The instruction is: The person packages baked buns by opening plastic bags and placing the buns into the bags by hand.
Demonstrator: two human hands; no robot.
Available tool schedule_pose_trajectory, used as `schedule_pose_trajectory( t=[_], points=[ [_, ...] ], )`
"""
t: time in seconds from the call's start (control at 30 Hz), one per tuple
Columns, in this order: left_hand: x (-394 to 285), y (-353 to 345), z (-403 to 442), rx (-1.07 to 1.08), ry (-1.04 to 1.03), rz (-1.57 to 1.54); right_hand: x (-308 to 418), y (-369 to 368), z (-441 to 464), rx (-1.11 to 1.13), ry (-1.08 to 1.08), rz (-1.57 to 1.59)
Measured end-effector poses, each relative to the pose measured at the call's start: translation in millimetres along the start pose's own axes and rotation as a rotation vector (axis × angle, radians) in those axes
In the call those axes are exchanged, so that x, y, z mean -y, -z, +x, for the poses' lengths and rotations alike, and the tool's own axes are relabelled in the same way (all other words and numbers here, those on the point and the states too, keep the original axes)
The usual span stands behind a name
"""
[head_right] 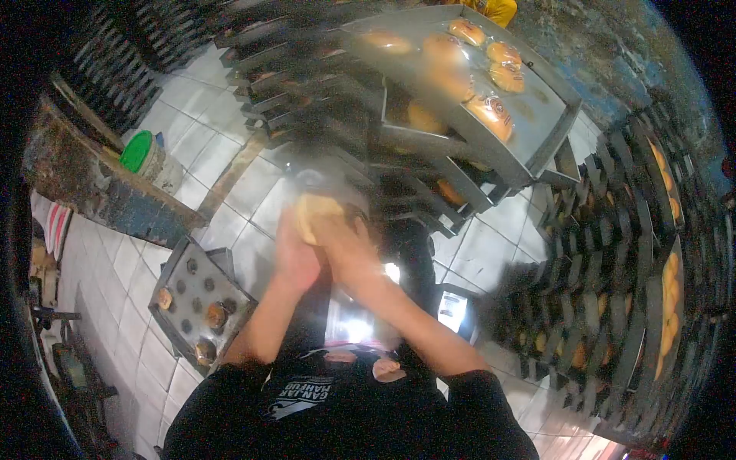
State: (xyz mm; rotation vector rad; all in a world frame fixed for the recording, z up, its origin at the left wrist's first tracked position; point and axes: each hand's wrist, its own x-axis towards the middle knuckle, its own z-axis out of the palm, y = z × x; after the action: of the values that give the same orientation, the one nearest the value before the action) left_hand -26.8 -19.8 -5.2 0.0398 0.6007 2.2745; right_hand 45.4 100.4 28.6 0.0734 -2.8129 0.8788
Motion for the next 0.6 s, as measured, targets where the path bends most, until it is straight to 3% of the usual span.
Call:
schedule_pose_trajectory(
  t=[0.03, 0.13, 0.2, 0.23, 0.27, 0.33, 0.43, 0.5, 0.53, 0.57, 0.6],
  points=[
    [-7.3, 3.3, 5.2, 0.099, -0.019, -0.057, -3.4, -6.6, 3.6, -0.058, 0.022, -0.029],
    [26.4, -22.5, 3.4, -0.262, -0.091, 0.090, -7.2, 7.0, 13.0, -0.149, 0.105, -0.060],
    [7.4, -27.5, 10.9, -0.104, -0.114, -0.011, -12.8, 16.1, 16.2, -0.122, 0.180, -0.102],
    [-8.2, -13.2, 20.5, -0.023, -0.068, -0.077, -9.0, 19.3, 15.1, -0.184, 0.262, 0.062],
    [-15.2, -2.0, 28.8, 0.055, -0.015, -0.145, -9.4, 18.3, 20.3, -0.098, 0.174, -0.027],
    [17.6, -6.1, 39.6, -0.095, -0.088, -0.127, -11.7, 14.8, 28.3, 0.097, -0.013, -0.202],
    [35.1, -12.3, 56.1, -0.254, -0.253, -0.075, -14.5, 27.0, 28.4, -0.069, 0.146, -0.069],
    [17.8, -0.5, 54.5, -0.103, -0.229, -0.062, -9.5, 43.1, 23.5, -0.144, 0.271, 0.050],
    [6.5, -1.5, 54.9, -0.023, -0.223, -0.062, -8.2, 39.4, 21.2, -0.051, 0.166, 0.137],
    [0.9, -4.2, 55.0, -0.134, -0.117, -0.191, -6.0, 33.3, 14.3, 0.048, 0.062, 0.219],
    [1.2, -0.7, 57.8, -0.117, -0.081, -0.178, -3.7, 28.5, 6.1, 0.146, -0.047, 0.301]
  ],
)
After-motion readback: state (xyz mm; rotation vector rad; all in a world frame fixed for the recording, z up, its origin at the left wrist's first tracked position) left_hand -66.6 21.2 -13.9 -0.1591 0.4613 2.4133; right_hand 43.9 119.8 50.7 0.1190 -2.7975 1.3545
